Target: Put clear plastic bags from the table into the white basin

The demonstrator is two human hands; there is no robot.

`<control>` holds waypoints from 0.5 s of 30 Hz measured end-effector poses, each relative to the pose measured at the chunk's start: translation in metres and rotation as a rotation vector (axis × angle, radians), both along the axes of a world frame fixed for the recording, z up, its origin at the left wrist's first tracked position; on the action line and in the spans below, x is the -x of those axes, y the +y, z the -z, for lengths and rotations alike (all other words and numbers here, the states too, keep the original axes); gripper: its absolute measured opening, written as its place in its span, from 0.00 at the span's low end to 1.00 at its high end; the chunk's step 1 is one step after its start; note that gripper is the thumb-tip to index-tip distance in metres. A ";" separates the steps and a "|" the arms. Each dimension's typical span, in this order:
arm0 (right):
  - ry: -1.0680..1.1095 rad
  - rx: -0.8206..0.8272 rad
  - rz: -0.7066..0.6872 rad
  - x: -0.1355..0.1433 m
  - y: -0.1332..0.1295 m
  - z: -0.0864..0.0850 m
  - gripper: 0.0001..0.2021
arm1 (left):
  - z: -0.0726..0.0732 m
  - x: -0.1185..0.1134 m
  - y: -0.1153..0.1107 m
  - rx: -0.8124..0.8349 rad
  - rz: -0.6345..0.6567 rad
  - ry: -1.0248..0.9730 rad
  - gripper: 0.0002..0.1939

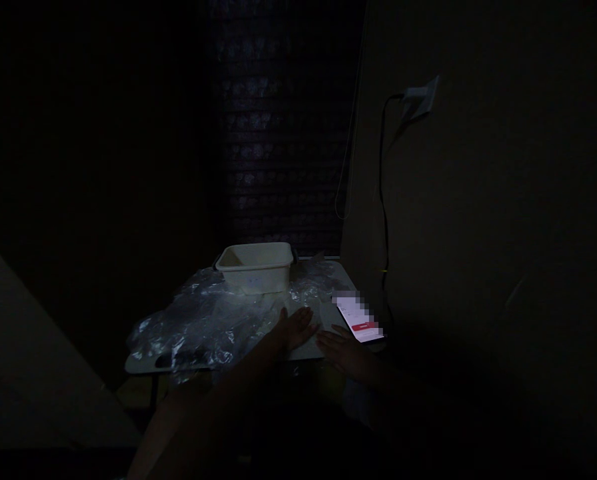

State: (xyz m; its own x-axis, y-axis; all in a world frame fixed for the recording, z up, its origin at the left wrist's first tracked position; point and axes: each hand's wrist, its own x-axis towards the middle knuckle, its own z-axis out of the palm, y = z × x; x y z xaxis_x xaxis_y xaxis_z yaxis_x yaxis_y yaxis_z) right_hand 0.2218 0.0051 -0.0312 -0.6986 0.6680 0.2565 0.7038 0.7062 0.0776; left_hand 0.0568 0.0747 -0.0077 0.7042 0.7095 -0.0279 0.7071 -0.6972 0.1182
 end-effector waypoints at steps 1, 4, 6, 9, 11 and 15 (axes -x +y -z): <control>0.004 -0.002 -0.013 -0.001 -0.001 0.001 0.18 | 0.000 0.000 0.000 -0.003 0.008 0.001 0.25; 0.018 0.005 -0.047 -0.004 -0.003 0.004 0.17 | 0.000 -0.001 0.000 -0.010 -0.001 0.001 0.26; 0.033 0.009 -0.061 -0.004 -0.007 0.004 0.17 | 0.001 -0.001 0.000 -0.014 -0.025 -0.005 0.27; 0.063 0.013 -0.079 -0.003 -0.015 0.002 0.16 | 0.001 -0.002 0.000 -0.009 -0.019 -0.010 0.27; 0.089 0.014 -0.079 -0.001 -0.023 -0.002 0.16 | 0.000 -0.002 -0.001 -0.003 -0.014 -0.015 0.28; 0.155 0.003 -0.056 -0.003 -0.034 -0.011 0.14 | -0.006 -0.001 -0.003 0.035 -0.018 -0.022 0.28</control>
